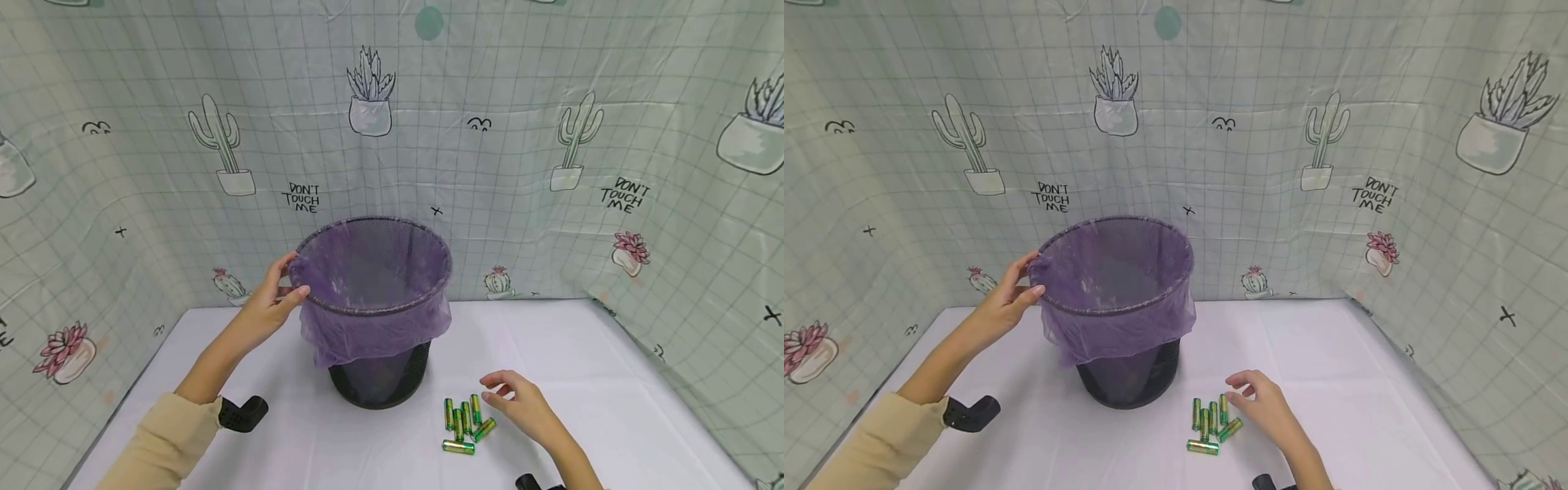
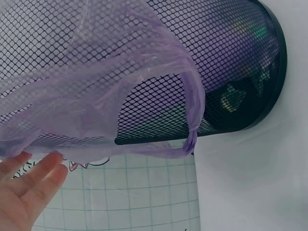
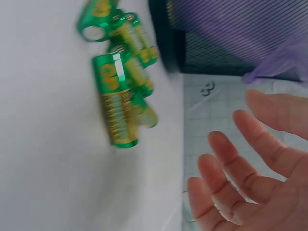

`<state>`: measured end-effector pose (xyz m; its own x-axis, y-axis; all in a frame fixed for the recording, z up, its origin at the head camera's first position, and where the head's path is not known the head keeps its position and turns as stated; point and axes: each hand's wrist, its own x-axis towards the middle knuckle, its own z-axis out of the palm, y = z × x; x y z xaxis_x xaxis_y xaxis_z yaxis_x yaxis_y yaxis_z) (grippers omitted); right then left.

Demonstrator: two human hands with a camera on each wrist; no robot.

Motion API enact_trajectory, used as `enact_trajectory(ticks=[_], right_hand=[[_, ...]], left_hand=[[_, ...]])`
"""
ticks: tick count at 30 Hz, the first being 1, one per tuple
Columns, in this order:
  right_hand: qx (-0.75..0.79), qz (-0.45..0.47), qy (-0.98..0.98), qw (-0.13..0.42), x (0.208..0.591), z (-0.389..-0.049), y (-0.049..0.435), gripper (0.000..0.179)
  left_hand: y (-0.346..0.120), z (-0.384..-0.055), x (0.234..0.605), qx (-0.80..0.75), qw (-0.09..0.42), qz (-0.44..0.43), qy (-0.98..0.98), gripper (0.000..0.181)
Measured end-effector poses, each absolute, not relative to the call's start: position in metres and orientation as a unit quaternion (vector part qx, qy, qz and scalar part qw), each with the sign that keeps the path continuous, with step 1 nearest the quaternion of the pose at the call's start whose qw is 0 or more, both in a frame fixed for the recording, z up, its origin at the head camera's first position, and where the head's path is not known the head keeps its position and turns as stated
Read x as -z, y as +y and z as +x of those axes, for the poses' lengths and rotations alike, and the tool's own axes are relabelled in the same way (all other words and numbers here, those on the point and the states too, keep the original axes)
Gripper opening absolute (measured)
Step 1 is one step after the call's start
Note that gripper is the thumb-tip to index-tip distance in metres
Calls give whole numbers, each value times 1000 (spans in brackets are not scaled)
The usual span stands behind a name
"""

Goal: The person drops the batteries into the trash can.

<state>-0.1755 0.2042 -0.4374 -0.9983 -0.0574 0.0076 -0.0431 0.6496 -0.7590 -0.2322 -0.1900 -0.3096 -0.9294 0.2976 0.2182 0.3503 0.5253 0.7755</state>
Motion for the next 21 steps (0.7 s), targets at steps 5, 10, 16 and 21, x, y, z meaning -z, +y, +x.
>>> enact_trajectory(ticks=[5,10,16,21], right_hand=[[409,-3,911,51,457,-171,211,27],[407,2,911,66,468,-166,215,25],[406,13,912,60,474,-162,217,22],[402,4,914,60,476,-160,217,25]], left_hand=[[-190,-231,310,450,29,-186,-873,69],[-190,-231,308,446,31,-184,-876,69],[-189,-229,305,449,35,-188,-873,69],[-188,-230,305,452,35,-190,-871,68]])
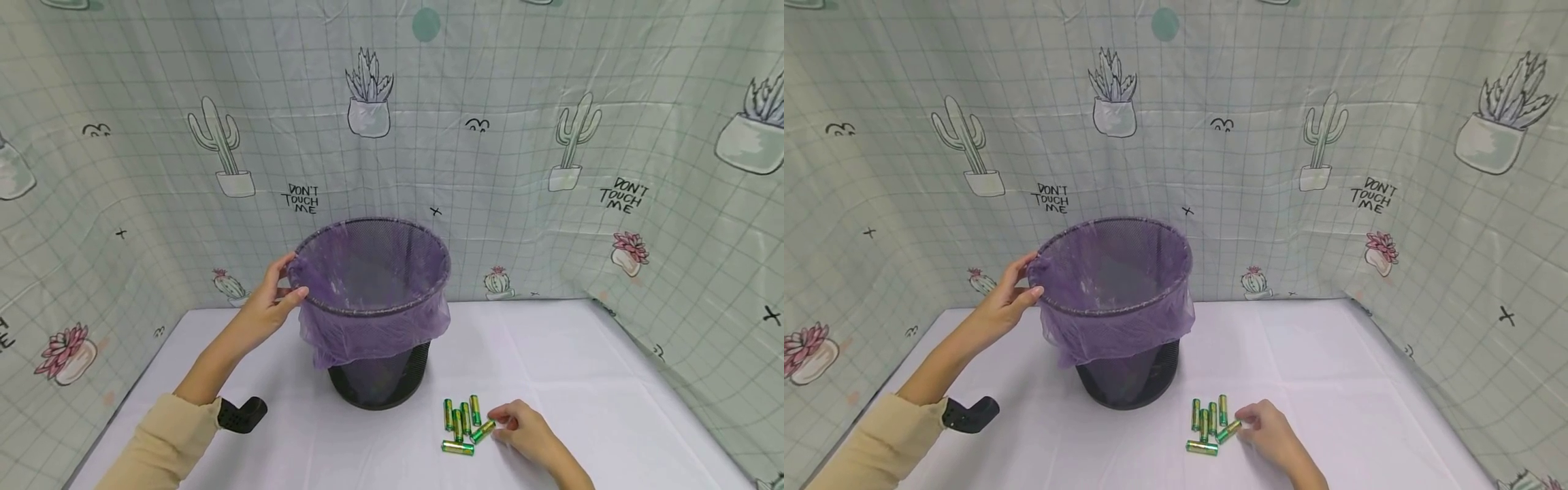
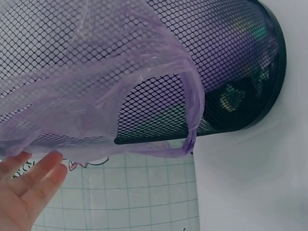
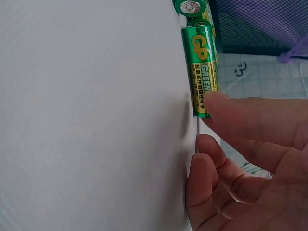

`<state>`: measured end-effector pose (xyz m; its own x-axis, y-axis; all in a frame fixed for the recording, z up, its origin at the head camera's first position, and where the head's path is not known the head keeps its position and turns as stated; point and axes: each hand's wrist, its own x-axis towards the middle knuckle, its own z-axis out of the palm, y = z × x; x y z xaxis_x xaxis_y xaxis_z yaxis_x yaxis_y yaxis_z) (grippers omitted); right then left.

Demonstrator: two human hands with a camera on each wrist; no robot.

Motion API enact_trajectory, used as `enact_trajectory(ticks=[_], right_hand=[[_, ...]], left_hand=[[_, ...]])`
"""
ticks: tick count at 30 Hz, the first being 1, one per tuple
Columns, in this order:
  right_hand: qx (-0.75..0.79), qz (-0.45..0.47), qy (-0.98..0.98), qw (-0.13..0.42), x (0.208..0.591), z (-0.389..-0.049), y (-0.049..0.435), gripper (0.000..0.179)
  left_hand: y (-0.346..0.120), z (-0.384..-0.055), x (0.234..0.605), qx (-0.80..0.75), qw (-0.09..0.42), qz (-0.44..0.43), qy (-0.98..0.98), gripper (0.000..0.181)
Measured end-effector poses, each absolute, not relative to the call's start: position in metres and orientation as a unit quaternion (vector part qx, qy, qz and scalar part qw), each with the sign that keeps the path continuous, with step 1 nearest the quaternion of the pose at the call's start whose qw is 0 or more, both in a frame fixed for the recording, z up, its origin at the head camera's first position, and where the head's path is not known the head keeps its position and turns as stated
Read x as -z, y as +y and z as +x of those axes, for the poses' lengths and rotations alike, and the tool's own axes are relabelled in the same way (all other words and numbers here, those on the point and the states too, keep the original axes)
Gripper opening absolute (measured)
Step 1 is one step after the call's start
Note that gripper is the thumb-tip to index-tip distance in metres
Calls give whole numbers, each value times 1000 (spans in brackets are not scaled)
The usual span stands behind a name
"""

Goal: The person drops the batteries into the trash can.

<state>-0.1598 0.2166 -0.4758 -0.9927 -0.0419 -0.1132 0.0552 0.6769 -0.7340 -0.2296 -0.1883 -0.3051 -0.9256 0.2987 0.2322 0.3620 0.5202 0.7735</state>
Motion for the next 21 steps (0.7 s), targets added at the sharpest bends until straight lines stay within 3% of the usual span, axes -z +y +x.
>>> enact_trajectory(ticks=[21], right_hand=[[381,-93,917,75,479,-159,222,15]], left_hand=[[-188,-230,305,452,28,-188,-872,69]])
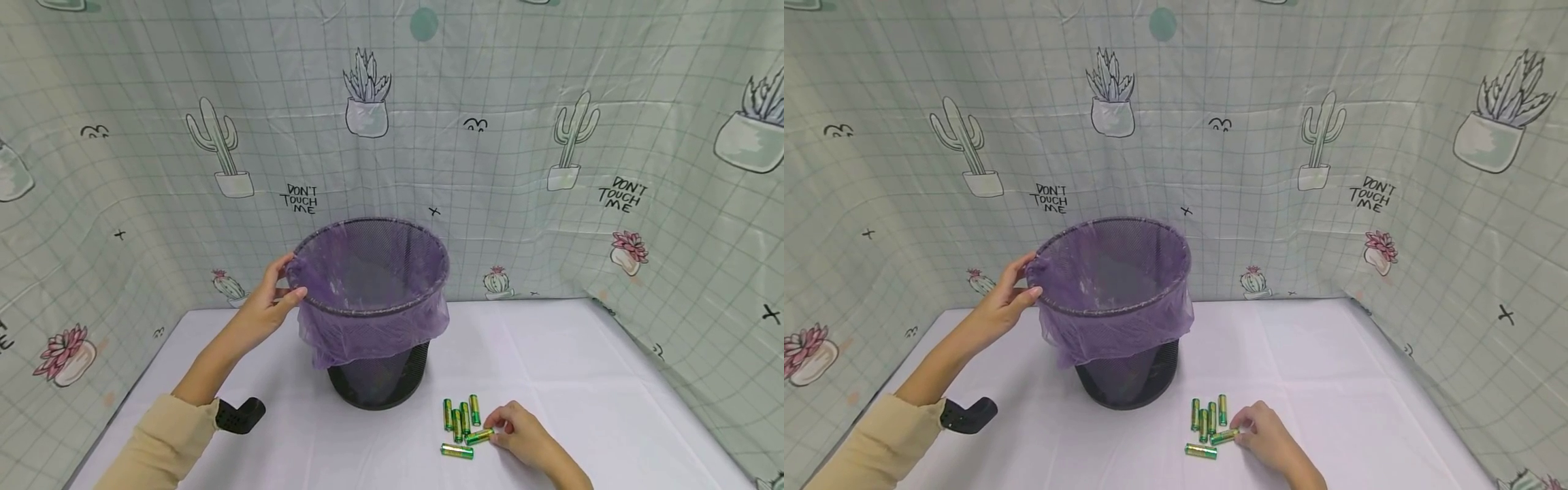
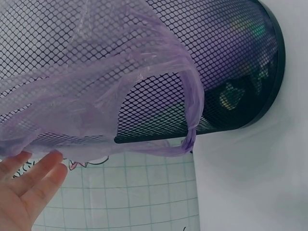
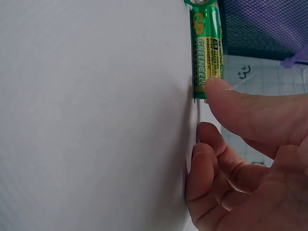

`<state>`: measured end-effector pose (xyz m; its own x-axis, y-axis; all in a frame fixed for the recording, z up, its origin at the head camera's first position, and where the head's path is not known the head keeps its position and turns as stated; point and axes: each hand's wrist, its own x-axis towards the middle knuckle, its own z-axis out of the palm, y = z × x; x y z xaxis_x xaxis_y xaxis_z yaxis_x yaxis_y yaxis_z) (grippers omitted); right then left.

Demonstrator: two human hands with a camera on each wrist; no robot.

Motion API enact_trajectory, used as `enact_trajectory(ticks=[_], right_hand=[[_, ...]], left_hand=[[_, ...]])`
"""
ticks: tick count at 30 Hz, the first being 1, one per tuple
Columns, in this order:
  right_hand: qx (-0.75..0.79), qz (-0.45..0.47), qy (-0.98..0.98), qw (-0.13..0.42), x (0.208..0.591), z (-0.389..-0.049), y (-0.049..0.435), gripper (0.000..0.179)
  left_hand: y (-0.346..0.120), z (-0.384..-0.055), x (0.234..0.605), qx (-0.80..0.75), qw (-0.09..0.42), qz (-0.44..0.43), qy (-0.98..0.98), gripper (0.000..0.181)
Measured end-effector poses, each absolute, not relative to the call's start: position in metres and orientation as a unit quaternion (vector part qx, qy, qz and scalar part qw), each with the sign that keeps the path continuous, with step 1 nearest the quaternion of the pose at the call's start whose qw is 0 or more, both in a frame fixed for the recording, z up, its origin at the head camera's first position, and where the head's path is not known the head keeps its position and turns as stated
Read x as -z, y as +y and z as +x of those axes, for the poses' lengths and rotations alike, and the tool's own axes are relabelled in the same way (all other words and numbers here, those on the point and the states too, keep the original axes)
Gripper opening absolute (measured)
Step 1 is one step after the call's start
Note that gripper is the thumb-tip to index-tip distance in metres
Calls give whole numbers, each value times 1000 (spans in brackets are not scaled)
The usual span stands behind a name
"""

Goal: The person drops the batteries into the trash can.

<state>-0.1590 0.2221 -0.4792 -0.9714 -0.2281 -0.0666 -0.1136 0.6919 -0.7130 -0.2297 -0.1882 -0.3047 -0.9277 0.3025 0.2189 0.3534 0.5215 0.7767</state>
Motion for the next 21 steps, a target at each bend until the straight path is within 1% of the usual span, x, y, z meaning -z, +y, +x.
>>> enact_trajectory(ticks=[9,13,21], right_hand=[[364,-148,915,89,479,-158,225,8],[361,-165,913,92,477,-157,225,8],[388,-148,904,96,469,-156,221,9]], left_hand=[[-189,-230,307,445,33,-189,-875,68],[-189,-230,308,447,35,-186,-874,68],[-187,-229,306,445,37,-190,-875,69]])
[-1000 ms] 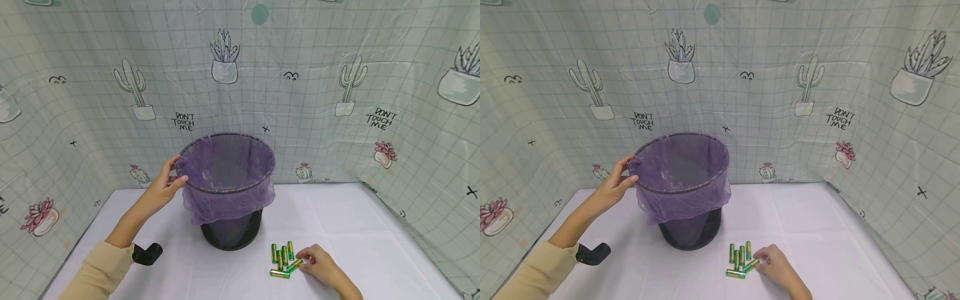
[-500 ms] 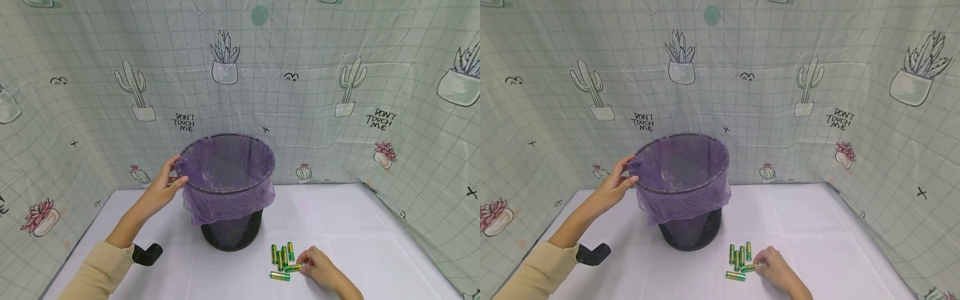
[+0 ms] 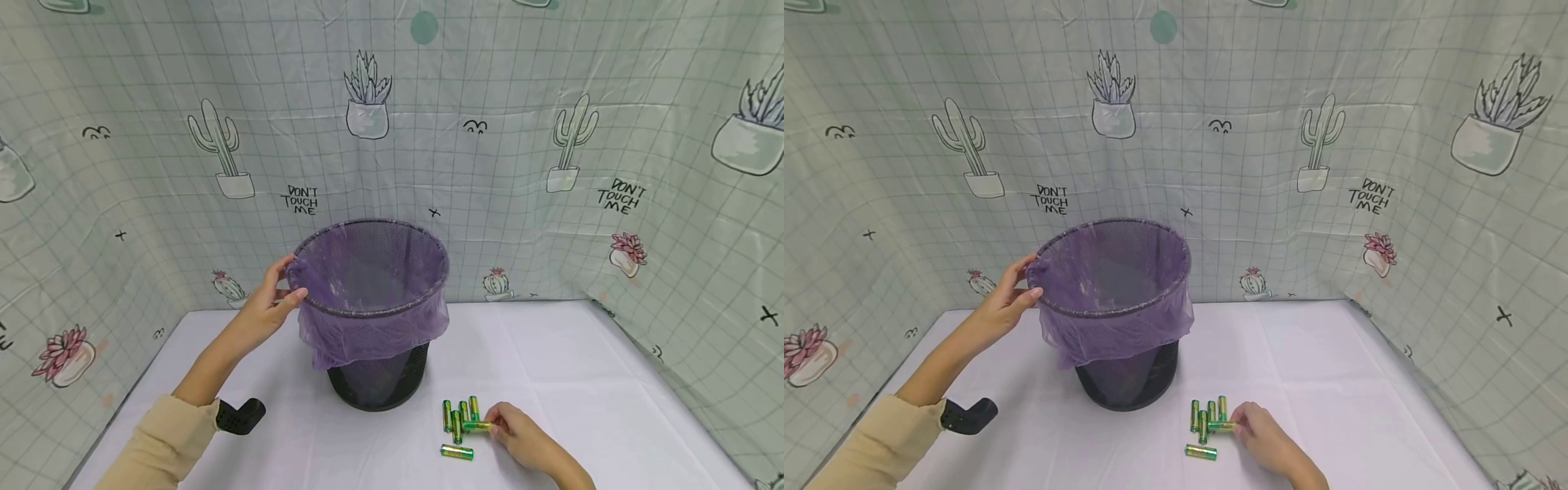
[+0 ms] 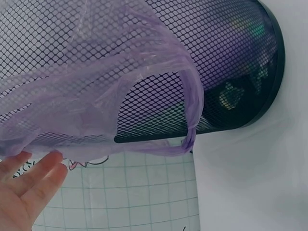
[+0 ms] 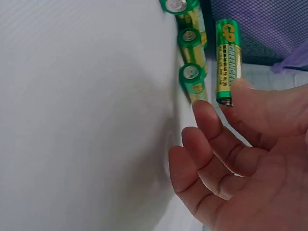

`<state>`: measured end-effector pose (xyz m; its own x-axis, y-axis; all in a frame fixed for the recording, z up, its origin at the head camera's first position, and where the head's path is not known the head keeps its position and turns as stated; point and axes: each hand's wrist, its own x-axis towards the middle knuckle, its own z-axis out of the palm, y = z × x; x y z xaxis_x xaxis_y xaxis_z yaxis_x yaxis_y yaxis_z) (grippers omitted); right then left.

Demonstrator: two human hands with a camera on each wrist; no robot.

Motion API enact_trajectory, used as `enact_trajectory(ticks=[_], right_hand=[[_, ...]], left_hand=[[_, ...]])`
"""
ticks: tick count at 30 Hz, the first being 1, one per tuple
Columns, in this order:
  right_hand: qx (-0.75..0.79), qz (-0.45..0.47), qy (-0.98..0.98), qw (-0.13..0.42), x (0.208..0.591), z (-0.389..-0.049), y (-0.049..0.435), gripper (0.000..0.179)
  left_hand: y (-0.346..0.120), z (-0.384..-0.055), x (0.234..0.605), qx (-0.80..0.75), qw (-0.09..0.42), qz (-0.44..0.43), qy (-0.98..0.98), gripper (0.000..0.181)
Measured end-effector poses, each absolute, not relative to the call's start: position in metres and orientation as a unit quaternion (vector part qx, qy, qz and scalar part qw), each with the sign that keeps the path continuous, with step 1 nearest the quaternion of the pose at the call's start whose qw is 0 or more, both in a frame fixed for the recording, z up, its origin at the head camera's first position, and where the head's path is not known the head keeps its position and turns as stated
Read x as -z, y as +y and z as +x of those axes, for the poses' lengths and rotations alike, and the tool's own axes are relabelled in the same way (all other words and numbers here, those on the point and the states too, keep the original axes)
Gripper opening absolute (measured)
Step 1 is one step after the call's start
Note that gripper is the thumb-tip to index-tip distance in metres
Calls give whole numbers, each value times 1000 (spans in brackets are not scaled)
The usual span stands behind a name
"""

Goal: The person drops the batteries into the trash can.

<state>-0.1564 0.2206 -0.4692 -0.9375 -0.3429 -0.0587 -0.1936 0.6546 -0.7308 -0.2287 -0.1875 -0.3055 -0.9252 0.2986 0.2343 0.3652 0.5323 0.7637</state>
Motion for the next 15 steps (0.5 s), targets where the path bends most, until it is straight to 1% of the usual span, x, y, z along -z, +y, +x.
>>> enact_trajectory(ticks=[3,8,15], right_hand=[[398,-145,901,93,464,-158,218,12],[418,-168,891,63,449,-164,212,17],[451,-186,873,21,423,-169,201,16]], left_hand=[[-188,-230,306,444,36,-186,-876,69],[-188,-230,305,443,34,-183,-877,69],[-189,-231,309,443,33,-182,-877,69]])
